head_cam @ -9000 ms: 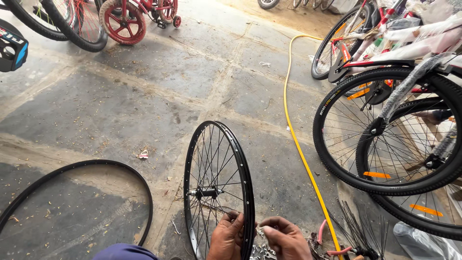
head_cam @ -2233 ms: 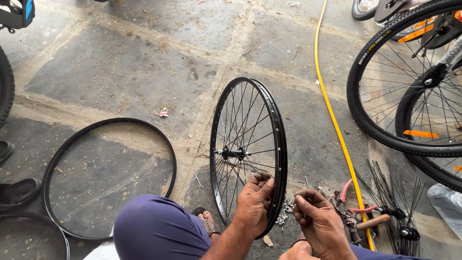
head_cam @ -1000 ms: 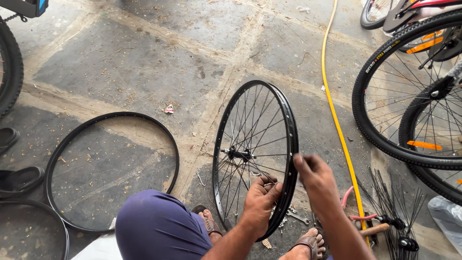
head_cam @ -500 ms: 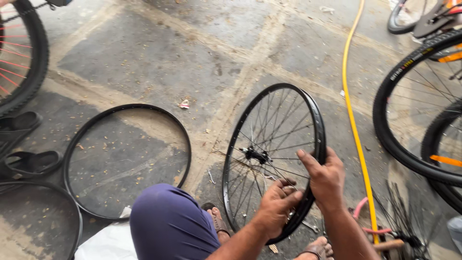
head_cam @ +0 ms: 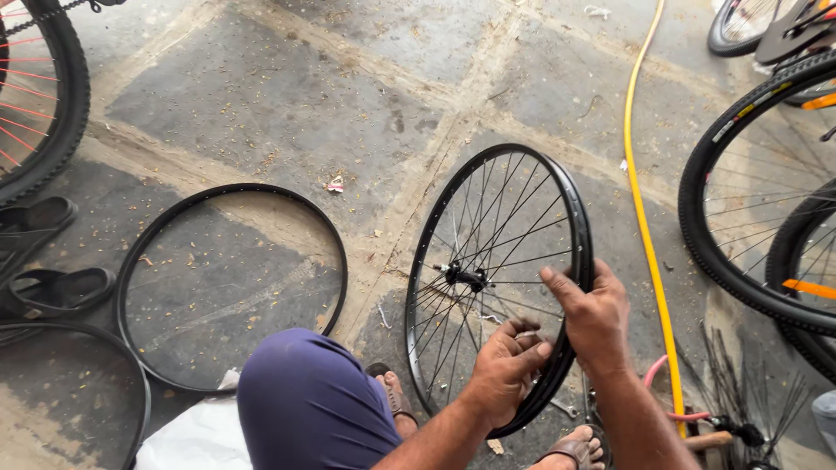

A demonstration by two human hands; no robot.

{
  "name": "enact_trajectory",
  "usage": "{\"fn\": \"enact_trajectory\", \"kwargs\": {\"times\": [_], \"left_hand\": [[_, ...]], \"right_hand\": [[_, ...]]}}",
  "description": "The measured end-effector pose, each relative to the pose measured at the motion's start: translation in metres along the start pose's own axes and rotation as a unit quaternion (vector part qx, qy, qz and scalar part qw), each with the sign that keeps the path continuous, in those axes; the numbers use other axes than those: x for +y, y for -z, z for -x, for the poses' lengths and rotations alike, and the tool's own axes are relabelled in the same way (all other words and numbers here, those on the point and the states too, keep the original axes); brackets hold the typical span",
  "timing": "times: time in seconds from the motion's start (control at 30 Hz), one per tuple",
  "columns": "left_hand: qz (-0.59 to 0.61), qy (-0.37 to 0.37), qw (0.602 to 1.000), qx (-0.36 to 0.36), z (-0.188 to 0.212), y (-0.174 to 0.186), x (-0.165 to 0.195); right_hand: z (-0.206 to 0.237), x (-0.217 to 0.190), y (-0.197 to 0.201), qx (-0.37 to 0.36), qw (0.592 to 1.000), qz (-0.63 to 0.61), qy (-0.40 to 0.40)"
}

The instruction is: The person assembles a bicycle wheel by inserting spokes into the hub and rim, then attaches a rim strip. The person works on the ground, handling the wheel, spokes, and rim strip by hand.

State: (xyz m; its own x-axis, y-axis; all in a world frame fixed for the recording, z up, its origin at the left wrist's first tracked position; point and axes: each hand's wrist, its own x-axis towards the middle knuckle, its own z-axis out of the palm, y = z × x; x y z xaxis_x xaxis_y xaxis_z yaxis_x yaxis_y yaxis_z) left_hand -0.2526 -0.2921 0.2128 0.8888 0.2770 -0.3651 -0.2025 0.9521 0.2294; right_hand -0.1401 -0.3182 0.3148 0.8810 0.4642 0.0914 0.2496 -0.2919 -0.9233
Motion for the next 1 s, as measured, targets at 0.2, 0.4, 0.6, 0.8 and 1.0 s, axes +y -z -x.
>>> {"fn": "enact_trajectory", "kwargs": {"times": [0.2, 0.4, 0.6, 0.8, 1.0], "left_hand": [[-0.35, -0.187, 0.918, 0.009, 0.011, -0.014, 0.011], [-0.657, -0.448, 0.586, -0.156, 0.018, -0.013, 0.053], [-0.662, -0.285, 0.648, -0.246, 0.007, 0.002, 0.042], [-0.695, -0.28, 0.619, -0.235, 0.004, 0.009, 0.033], [-0.706, -0.261, 0.621, -0.219, -0.004, 0.012, 0.024]], "right_hand": [[-0.004, 0.0, 0.006, -0.032, 0.998, -0.012, -0.047], [0.004, 0.01, 0.019, -0.055, 0.998, 0.035, -0.005], [0.019, 0.02, 0.023, -0.069, 0.997, 0.011, -0.01], [0.019, 0.022, 0.023, -0.082, 0.997, -0.001, 0.012], [0.017, 0.024, 0.023, -0.074, 0.997, 0.001, -0.006]]}}
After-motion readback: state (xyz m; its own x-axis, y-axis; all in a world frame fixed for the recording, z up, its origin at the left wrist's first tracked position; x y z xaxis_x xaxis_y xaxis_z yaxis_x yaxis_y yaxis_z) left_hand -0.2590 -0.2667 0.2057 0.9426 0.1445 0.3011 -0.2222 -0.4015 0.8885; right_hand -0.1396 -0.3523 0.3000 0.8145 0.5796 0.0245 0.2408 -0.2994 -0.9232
